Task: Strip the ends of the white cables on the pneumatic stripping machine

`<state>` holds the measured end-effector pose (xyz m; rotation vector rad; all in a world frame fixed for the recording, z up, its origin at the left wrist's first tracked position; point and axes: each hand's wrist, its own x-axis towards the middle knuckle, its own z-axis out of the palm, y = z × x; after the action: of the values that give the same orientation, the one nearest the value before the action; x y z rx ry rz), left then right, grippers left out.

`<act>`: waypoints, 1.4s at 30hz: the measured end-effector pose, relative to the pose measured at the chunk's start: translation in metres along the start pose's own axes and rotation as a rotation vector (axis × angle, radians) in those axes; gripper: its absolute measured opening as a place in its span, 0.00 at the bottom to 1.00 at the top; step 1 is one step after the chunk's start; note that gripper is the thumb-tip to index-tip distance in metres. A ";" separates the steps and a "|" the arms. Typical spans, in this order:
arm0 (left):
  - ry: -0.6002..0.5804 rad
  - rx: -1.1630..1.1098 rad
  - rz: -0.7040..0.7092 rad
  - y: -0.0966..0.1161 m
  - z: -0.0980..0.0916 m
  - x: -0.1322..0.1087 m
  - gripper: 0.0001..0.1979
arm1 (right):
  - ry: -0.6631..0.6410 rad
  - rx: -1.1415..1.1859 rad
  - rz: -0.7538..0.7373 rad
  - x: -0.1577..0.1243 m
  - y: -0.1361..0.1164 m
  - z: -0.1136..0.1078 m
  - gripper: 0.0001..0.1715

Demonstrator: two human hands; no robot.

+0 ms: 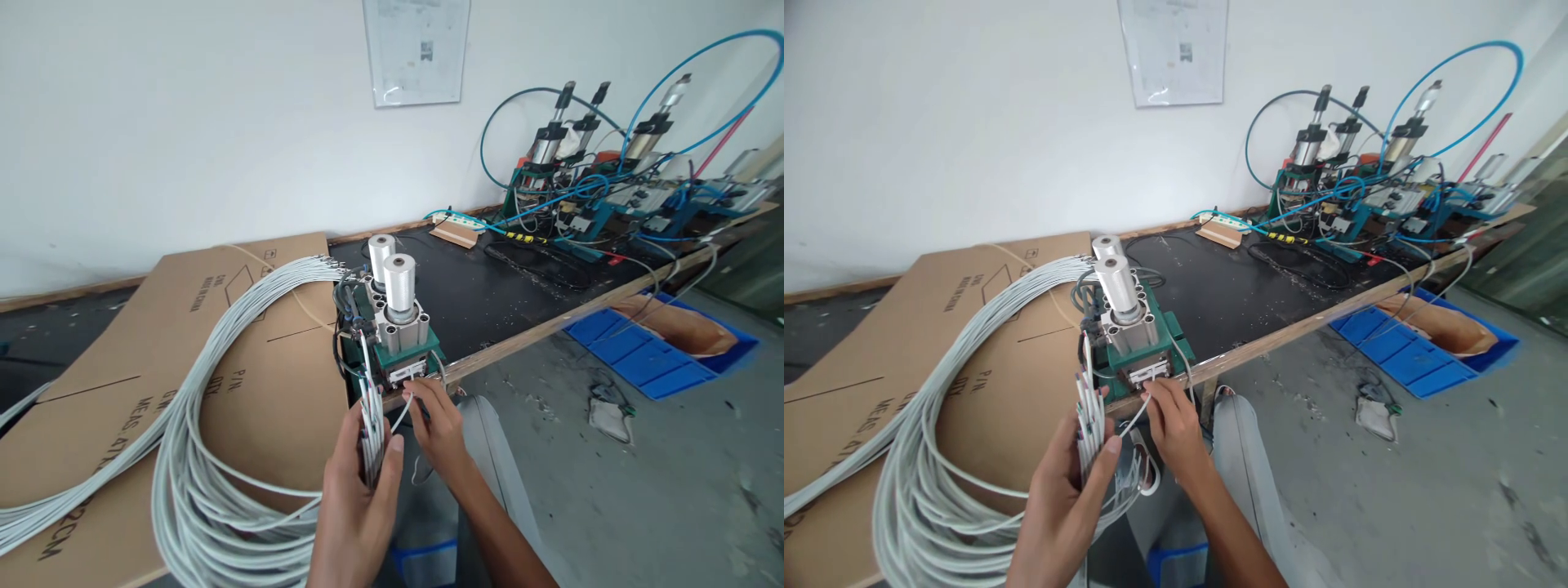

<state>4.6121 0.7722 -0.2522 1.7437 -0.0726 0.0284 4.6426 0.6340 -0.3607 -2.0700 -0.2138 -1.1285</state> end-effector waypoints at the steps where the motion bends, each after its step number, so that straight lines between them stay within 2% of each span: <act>1: 0.005 0.006 -0.008 -0.001 0.000 -0.001 0.18 | -0.010 0.008 -0.008 -0.001 -0.001 -0.001 0.16; 4: -0.028 0.021 -0.035 -0.008 -0.004 -0.006 0.15 | -0.046 -0.001 -0.045 -0.006 -0.007 -0.008 0.17; 8: -0.073 0.116 -0.057 -0.019 -0.016 -0.020 0.17 | -0.069 -0.052 -0.082 -0.024 -0.018 -0.024 0.20; 13: -0.079 0.167 -0.056 -0.029 -0.026 -0.039 0.17 | -0.193 -0.116 -0.042 -0.076 -0.024 -0.048 0.21; 15: -0.102 0.141 -0.080 -0.033 -0.028 -0.043 0.18 | -0.284 -0.080 -0.026 -0.095 -0.029 -0.057 0.22; 17: -0.138 0.133 -0.094 -0.036 -0.028 -0.045 0.19 | -0.310 0.000 0.047 -0.102 -0.038 -0.063 0.21; 19: -0.177 0.135 -0.094 -0.038 -0.027 -0.045 0.19 | -0.272 0.123 0.217 -0.093 -0.051 -0.064 0.17; 22: -0.230 0.136 -0.069 -0.038 -0.027 -0.042 0.18 | -0.213 0.399 0.495 -0.058 -0.073 -0.058 0.11; 26: -0.278 0.159 -0.042 -0.037 -0.030 -0.038 0.17 | -0.188 0.672 0.670 -0.021 -0.090 -0.044 0.11; 28: -0.226 0.135 -0.015 -0.037 -0.031 -0.037 0.14 | -0.152 0.762 0.728 -0.018 -0.093 -0.041 0.14; 31: -0.067 0.095 -0.006 -0.037 -0.031 -0.038 0.13 | -0.156 0.930 0.830 -0.022 -0.094 -0.043 0.18; 33: -0.029 0.120 -0.027 -0.036 -0.030 -0.038 0.15 | -0.261 0.970 0.866 -0.023 -0.092 -0.049 0.20; 37: -0.134 0.115 0.009 -0.034 -0.028 -0.034 0.15 | -0.485 0.890 0.848 -0.018 -0.089 -0.061 0.20; 39: -0.194 0.087 0.030 -0.033 -0.028 -0.031 0.13 | -0.525 0.847 0.824 -0.015 -0.089 -0.064 0.20; 42: -0.199 0.075 0.029 -0.031 -0.029 -0.028 0.12 | -0.546 0.783 0.759 -0.012 -0.089 -0.066 0.18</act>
<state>4.5864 0.8073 -0.2797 1.8165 -0.2456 -0.1223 4.5506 0.6536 -0.3012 -1.4634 -0.0854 0.0240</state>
